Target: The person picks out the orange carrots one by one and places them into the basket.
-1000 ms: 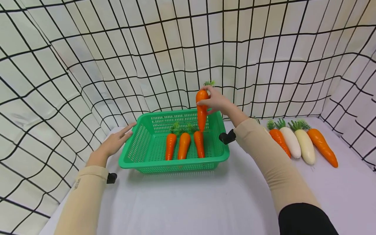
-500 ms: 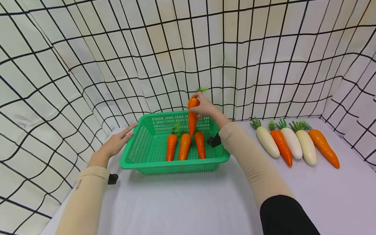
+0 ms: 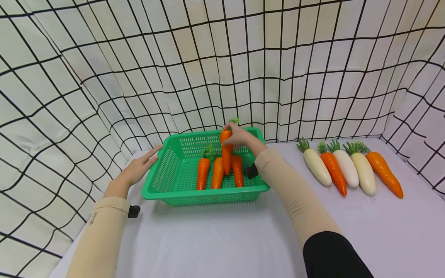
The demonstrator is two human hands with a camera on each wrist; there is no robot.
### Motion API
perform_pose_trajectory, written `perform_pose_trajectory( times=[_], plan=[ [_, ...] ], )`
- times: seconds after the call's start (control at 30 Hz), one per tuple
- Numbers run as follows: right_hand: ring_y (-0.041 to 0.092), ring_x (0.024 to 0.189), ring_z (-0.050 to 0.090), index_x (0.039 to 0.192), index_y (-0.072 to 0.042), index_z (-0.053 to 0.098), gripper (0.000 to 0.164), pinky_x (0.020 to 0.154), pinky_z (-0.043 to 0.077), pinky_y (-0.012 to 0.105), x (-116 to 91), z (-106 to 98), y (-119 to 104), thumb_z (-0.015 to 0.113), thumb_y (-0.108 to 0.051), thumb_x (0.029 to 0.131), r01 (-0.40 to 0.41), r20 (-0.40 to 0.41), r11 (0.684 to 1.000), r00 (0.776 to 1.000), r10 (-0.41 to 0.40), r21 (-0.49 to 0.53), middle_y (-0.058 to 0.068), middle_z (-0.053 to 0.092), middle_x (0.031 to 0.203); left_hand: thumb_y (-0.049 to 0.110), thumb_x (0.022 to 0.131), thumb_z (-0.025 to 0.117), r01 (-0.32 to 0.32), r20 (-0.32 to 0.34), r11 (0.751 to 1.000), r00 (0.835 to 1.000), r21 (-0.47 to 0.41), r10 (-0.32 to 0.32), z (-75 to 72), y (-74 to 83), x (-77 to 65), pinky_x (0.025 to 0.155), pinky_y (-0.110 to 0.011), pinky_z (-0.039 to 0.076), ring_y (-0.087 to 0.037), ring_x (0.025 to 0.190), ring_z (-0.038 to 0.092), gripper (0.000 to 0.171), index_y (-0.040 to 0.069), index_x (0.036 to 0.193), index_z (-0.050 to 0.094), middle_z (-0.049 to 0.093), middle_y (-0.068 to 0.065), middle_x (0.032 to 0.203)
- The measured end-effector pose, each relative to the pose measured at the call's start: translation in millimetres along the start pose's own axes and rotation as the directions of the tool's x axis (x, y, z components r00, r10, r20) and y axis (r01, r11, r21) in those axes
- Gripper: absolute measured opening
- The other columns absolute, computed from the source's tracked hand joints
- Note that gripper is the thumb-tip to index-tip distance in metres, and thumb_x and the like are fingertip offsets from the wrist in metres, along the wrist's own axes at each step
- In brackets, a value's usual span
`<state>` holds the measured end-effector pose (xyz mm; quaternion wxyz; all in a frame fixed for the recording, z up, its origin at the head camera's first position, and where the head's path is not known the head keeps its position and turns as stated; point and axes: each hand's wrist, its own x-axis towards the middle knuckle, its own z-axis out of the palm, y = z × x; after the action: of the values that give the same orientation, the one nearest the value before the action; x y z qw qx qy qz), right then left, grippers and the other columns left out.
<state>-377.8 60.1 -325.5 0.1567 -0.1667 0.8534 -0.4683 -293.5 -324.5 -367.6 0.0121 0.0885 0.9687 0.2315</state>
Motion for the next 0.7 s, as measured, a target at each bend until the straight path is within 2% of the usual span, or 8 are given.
perform_pose_trajectory(
  times=[0.2, 0.33, 0.43, 0.53, 0.6, 0.7],
  plan=[
    [0.034, 0.113, 0.056, 0.144, -0.003, 0.036, 0.059, 0.092, 0.055, 0.044, 2.8, 5.8, 3.8, 0.07, -0.002, 0.095, -0.055, 0.055, 0.998, 0.997, 0.056, -0.026, 0.027, 0.046, 0.138, 0.061, 0.108, 0.03, -0.008, -0.005, 1.0, 1.0, -0.004, 0.008, 0.3, -1.3, 0.6, 0.093, -0.069, 0.046, -0.044, 0.117, 0.06, 0.067, 0.029, 0.166, 0.022, 0.058, -0.031, 0.136],
    [0.033, 0.109, 0.056, 0.147, -0.002, 0.04, 0.059, 0.088, 0.054, 0.039, 3.8, 8.3, 5.4, 0.07, -0.004, 0.096, -0.067, 0.1, 0.987, 0.992, 0.082, -0.149, 0.025, 0.048, 0.139, 0.061, 0.108, 0.03, -0.006, -0.005, 1.0, 1.0, -0.006, 0.006, 1.1, -1.8, 0.5, 0.093, -0.069, 0.045, -0.044, 0.117, 0.06, 0.066, 0.029, 0.166, 0.022, 0.058, -0.031, 0.136],
    [0.031, 0.111, 0.055, 0.148, -0.001, 0.045, 0.059, 0.092, 0.051, 0.041, 3.2, 9.0, 5.2, 0.072, -0.011, 0.097, -0.048, 0.109, 0.955, 0.991, 0.083, -0.292, 0.023, 0.049, 0.144, 0.061, 0.108, 0.029, -0.003, -0.003, 1.0, 1.0, -0.008, 0.003, 1.3, -2.2, 0.6, 0.094, -0.07, 0.045, -0.044, 0.118, 0.06, 0.066, 0.03, 0.166, 0.021, 0.058, -0.03, 0.137],
    [0.035, 0.125, 0.051, 0.148, -0.002, 0.049, 0.059, 0.102, 0.046, 0.046, 2.1, 8.7, 4.3, 0.073, -0.018, 0.097, -0.028, 0.112, 0.913, 0.99, 0.081, -0.407, 0.022, 0.047, 0.149, 0.062, 0.108, 0.029, 0.0, -0.001, 1.0, 1.0, -0.008, 0.0, 1.3, -2.5, 1.0, 0.095, -0.07, 0.044, -0.044, 0.119, 0.059, 0.066, 0.031, 0.166, 0.02, 0.058, -0.03, 0.136],
    [0.037, 0.135, 0.046, 0.148, -0.002, 0.051, 0.058, 0.109, 0.042, 0.049, 0.7, 8.4, 3.6, 0.073, -0.02, 0.097, -0.026, 0.122, 0.892, 0.988, 0.091, -0.452, 0.021, 0.045, 0.152, 0.062, 0.108, 0.028, 0.001, 0.0, 1.0, 1.0, -0.008, -0.001, 1.2, -2.4, 1.2, 0.095, -0.071, 0.043, -0.044, 0.119, 0.059, 0.066, 0.032, 0.166, 0.02, 0.058, -0.03, 0.136],
    [0.038, 0.138, 0.043, 0.148, -0.004, 0.053, 0.057, 0.111, 0.039, 0.049, -0.9, 7.9, 3.7, 0.073, -0.021, 0.097, -0.039, 0.141, 0.873, 0.982, 0.122, -0.485, 0.021, 0.042, 0.155, 0.062, 0.108, 0.028, 0.0, 0.0, 1.0, 1.0, -0.006, 0.0, 1.3, -2.3, 1.4, 0.095, -0.07, 0.044, -0.044, 0.119, 0.059, 0.066, 0.032, 0.166, 0.02, 0.059, -0.03, 0.135]
  ],
)
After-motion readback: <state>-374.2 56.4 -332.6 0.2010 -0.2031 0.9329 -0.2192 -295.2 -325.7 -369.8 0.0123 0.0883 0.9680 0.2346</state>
